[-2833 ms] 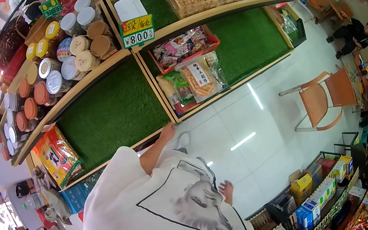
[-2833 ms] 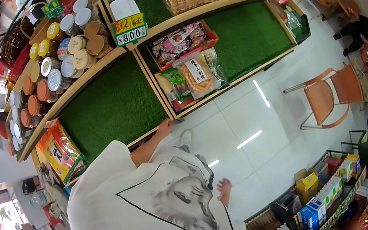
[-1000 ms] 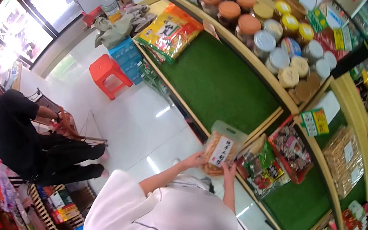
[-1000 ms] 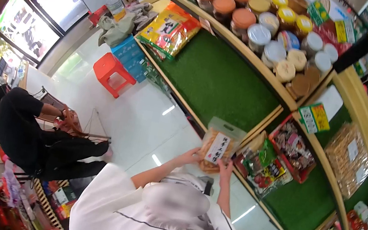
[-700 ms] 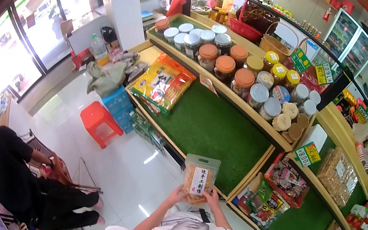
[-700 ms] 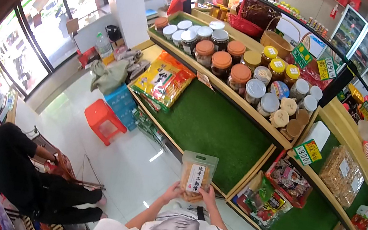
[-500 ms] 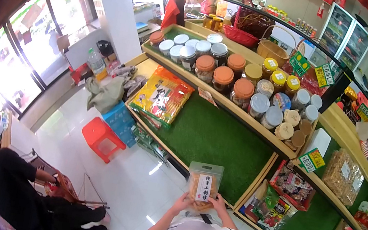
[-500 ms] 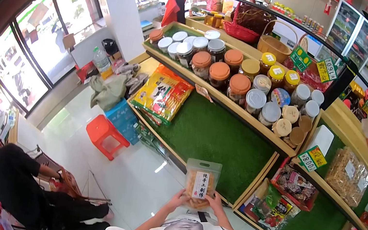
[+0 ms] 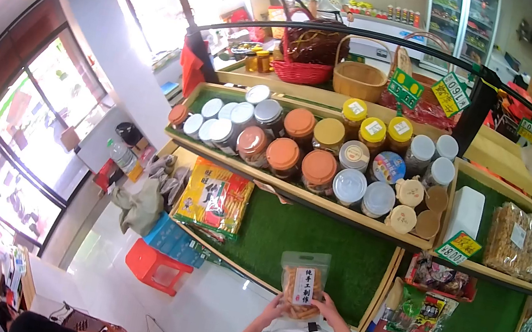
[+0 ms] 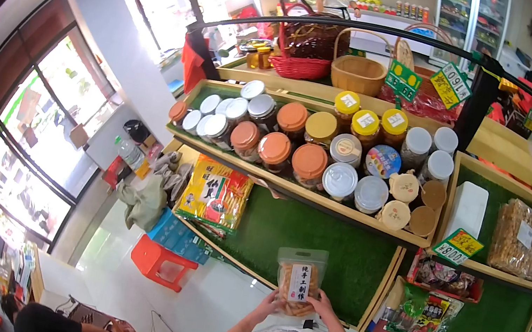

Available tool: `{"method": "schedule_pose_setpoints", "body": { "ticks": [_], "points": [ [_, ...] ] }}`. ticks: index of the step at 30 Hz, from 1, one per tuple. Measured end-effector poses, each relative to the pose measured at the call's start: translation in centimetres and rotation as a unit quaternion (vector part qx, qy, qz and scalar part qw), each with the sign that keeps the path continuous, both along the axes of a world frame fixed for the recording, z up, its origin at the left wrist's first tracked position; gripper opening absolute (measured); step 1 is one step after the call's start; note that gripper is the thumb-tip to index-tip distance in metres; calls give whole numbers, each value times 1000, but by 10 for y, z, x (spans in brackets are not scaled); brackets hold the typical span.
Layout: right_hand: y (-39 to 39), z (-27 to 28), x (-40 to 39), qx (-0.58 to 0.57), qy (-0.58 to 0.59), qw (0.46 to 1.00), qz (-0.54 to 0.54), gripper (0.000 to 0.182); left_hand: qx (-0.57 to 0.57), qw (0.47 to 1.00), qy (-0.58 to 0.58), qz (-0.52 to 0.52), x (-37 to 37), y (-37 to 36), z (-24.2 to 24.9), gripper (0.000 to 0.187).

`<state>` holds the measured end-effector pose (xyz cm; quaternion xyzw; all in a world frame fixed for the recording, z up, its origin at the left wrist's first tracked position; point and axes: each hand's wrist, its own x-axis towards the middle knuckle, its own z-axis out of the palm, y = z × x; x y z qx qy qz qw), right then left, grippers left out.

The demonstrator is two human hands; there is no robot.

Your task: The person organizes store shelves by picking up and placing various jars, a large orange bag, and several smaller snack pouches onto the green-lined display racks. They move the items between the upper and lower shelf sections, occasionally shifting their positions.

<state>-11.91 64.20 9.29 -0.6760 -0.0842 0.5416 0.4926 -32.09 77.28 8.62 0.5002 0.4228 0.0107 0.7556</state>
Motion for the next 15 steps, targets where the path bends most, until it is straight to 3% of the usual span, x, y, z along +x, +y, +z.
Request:
{"method": "schedule_pose_setpoints", "body": {
  "ticks": [5,8,10,12,15],
  "points": [
    [17,-36,12,13,63,998,-28,84,5,999,20,-25,22,23,2,72],
    [37,-68,10,-47,-30,998,-34,85,4,998,28,-50,29,45,2,71],
    [48,-74,9,-21,-12,999,-34,87,6,997,41,-68,36,58,6,70],
    [69,-55,6,-2,-10,999,-49,89,6,995,58,-81,39,79,-4,69],
    [101,-23,-8,7,-11,998,-67,92,44,996,-12,-74,39,113,-20,67]
  ]
}}
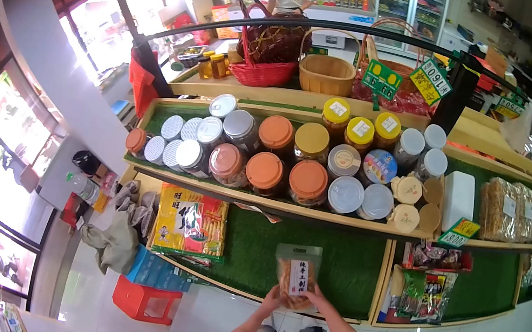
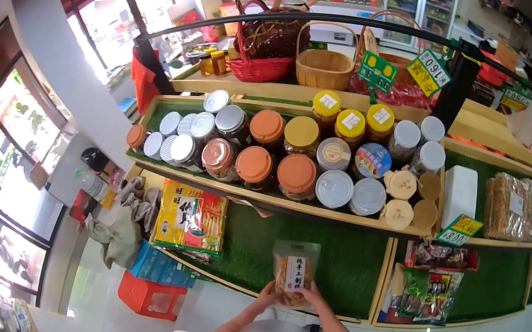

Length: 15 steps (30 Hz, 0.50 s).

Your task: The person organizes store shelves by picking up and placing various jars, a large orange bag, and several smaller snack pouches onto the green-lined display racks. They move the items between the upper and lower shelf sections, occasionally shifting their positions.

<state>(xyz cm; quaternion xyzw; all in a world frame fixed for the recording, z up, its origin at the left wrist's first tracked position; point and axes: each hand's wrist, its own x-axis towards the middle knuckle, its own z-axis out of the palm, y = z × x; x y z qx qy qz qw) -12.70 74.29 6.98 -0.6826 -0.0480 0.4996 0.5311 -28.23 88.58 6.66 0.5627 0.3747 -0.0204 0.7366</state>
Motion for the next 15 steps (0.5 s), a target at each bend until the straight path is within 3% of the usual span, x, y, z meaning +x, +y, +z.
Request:
{"method": "schedule_pose_setpoints", "body": {
  "ticks": [2,5,7,8,11,12,13,14,15],
  "points": [
    [27,3,-4,-3,14,1000,22,97,26,999,-28,0,-6,27,-16,66],
    [66,-45,-15,15,-46,999,-3,96,53,994,-91,18,0,69,-41,68],
    [87,-51,-31,-32,-1,999,-7,91,40,992,-113,45,-12,89,-53,70],
    [99,-50,-38,-44,-3,999,3,89,167,971,-171,31,-12,100,-80,82],
    [114,-72,-69,11,-16,1000,3,85,285,953,48,-90,-42,132,-115,83],
    [114,-98,-78,12,-37,999,-12,87,234,970,-62,-27,-53,133,-121,80],
    [117,-112,-88,16,-57,998,-26,88,223,973,-45,-33,-60,132,-120,79],
    [124,-72,-97,-4,-78,997,-30,88,216,975,-28,-40,-67,135,-119,78],
    [126,-71,-102,-21,-69,997,-18,88,211,976,-11,-46,-72,140,-115,77]
  ]
}}
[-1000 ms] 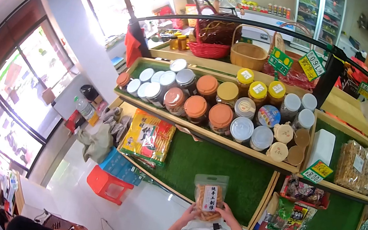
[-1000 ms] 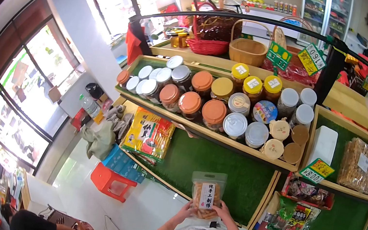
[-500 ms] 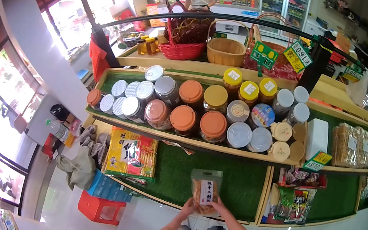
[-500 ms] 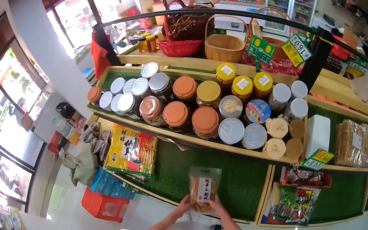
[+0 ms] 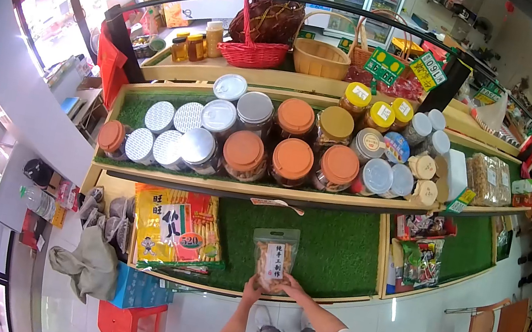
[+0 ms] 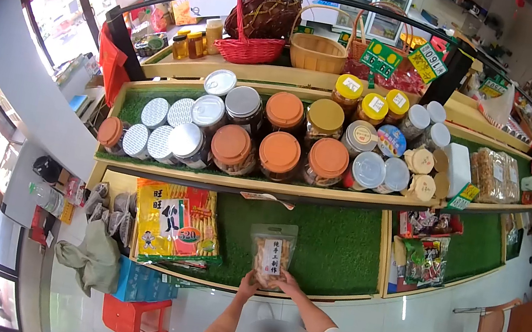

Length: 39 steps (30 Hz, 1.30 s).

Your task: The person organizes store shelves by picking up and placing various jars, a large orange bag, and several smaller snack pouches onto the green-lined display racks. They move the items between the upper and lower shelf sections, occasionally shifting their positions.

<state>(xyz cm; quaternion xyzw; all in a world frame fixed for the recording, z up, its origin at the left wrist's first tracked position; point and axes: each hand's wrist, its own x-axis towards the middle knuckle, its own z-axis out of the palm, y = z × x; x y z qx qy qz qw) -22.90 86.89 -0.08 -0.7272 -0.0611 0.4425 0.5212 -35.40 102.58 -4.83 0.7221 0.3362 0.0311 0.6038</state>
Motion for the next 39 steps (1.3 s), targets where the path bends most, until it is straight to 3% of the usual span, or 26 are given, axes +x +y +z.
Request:
{"method": "schedule_pose_setpoints", "body": {
  "ticks": [5,9,12,16,17,19,20,21,22,23,24,26,28,30,32,34,36,39],
  "points": [
    [-10,-3,-9,-28,-39,998,33,84,118,993,18,-21,-24,-14,7,58],
    [-39,14,-7,-99,-32,988,115,70,208,977,27,-34,-33,-45,10,61],
    [-89,20,-2,-99,-34,990,94,66,244,963,110,-11,-36,-81,22,67],
    [-191,-31,27,-95,-106,989,-39,52,112,970,216,-21,-11,-133,50,75],
    [-220,-52,36,-80,-185,974,-102,46,147,966,208,-39,-7,-147,44,73],
    [-275,-73,66,14,-55,963,-262,30,202,957,198,-59,8,-186,25,70],
    [-303,-58,86,-98,-217,946,-221,19,227,952,197,-56,19,-202,25,68],
    [-328,-31,101,-98,-185,917,-338,13,195,966,140,-95,34,-219,17,65],
    [-352,-34,126,-194,-329,872,-307,14,161,974,92,-129,35,-234,16,61],
    [-386,-37,131,-55,-136,906,-396,16,204,957,128,-162,33,-257,12,58],
    [-409,-28,140,-56,-263,842,-469,17,247,935,157,-199,50,-283,11,54],
    [-463,6,161,-38,-117,825,-551,19,187,925,37,-327,90,-333,48,47],
    [-504,24,171,-121,-195,783,-578,22,170,898,-17,-405,132,-362,37,41],
    [-527,26,180,-100,-188,779,-590,27,98,922,-12,-373,185,-402,51,37],
    [-541,19,196,-115,-217,793,-557,33,35,938,-83,-336,234,-442,60,25],
    [-545,11,207,-166,-276,818,-477,39,-30,948,-55,-312,276,-473,64,29],
    [-545,9,220,-157,-275,837,-446,50,-96,953,-34,-284,309,-500,70,33],
    [-542,-1,232,-209,-251,854,-405,63,-139,964,88,-210,338,-535,100,42]
  ]
}}
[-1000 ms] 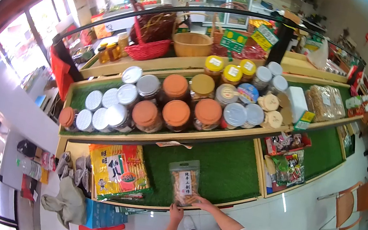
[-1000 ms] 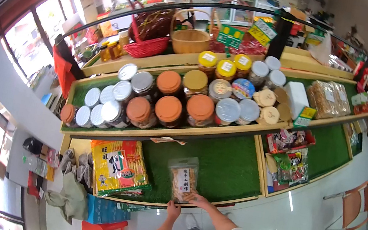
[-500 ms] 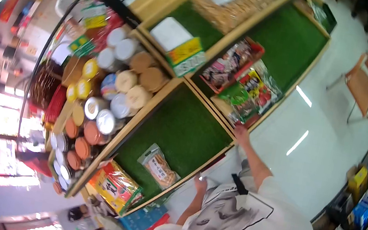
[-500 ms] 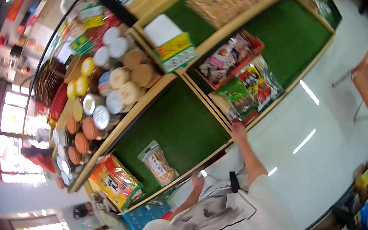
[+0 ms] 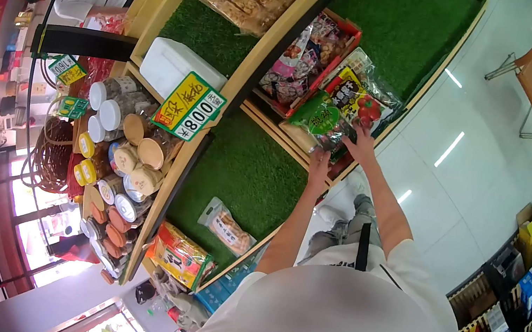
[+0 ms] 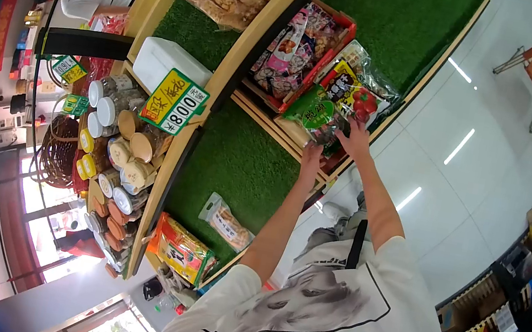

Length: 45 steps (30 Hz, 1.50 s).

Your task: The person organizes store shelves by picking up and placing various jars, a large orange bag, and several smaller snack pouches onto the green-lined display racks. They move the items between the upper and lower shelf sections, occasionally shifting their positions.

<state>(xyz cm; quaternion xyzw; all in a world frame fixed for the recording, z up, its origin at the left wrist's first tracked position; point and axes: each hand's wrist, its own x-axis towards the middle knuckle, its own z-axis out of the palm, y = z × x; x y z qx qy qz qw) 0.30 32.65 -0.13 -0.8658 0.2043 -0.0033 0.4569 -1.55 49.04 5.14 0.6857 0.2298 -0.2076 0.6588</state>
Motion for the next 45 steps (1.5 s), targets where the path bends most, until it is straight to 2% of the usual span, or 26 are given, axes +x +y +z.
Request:
{"method": "schedule_pose_setpoints", "body": {
  "ticks": [2,3,4,5,6,7,8,9,11,13,15,17,19,21,22,25,27,30,32,35,39,41,45],
  "points": [
    [0,5,13,-56,91,994,12,73,5,1000,28,6,11,-3,-6,47],
    [-4,3,19,-44,96,994,34,84,6,999,34,13,21,-1,-20,50],
    [2,-10,23,-129,23,991,10,81,-10,997,-54,-49,26,10,-53,50],
    [-4,-4,29,-118,85,987,66,79,45,995,-70,-62,28,6,-30,48],
    [-9,-1,34,-27,78,991,107,74,-43,993,-105,20,22,6,-46,49],
    [-9,-17,37,47,19,991,120,66,0,998,-63,26,20,13,-57,49],
    [-11,2,37,169,50,975,138,58,35,999,-27,-3,17,29,-83,51],
    [-9,12,36,199,76,969,124,53,6,1000,-11,-17,15,34,-68,51],
    [-9,20,29,320,118,934,107,53,-3,998,49,-46,9,35,2,48],
    [0,26,10,464,121,875,58,49,-46,996,50,-61,-4,51,21,50],
    [4,50,-11,477,147,856,132,55,-81,993,-2,-81,-28,66,35,51],
    [20,47,-38,512,149,840,102,57,-91,988,-3,-121,-54,85,29,51],
    [37,60,-65,574,155,800,77,57,-146,985,50,-82,-84,97,38,51],
    [52,53,-87,600,131,777,138,55,-217,975,43,-25,-114,106,39,53],
    [61,52,-100,596,127,781,137,55,-257,966,25,7,-126,111,38,54],
    [87,69,-121,555,113,806,171,52,-270,958,74,58,-157,133,45,58],
    [104,91,-125,547,141,803,188,47,-275,952,85,104,-171,147,35,52],
    [134,71,-123,435,158,830,312,45,-278,949,59,140,-189,172,26,45],
    [162,68,-121,412,144,827,355,46,-289,944,16,158,-198,192,29,39],
    [220,86,-118,341,150,834,407,47,-249,942,-7,224,-216,227,28,47],
    [299,84,-129,265,189,821,469,49,-139,955,-118,234,-245,296,14,37],
    [348,101,-139,296,185,811,469,50,-129,943,-150,268,-259,332,1,34],
    [440,84,-146,257,148,796,528,52,-36,938,-146,312,-277,410,-6,51]
  ]
}}
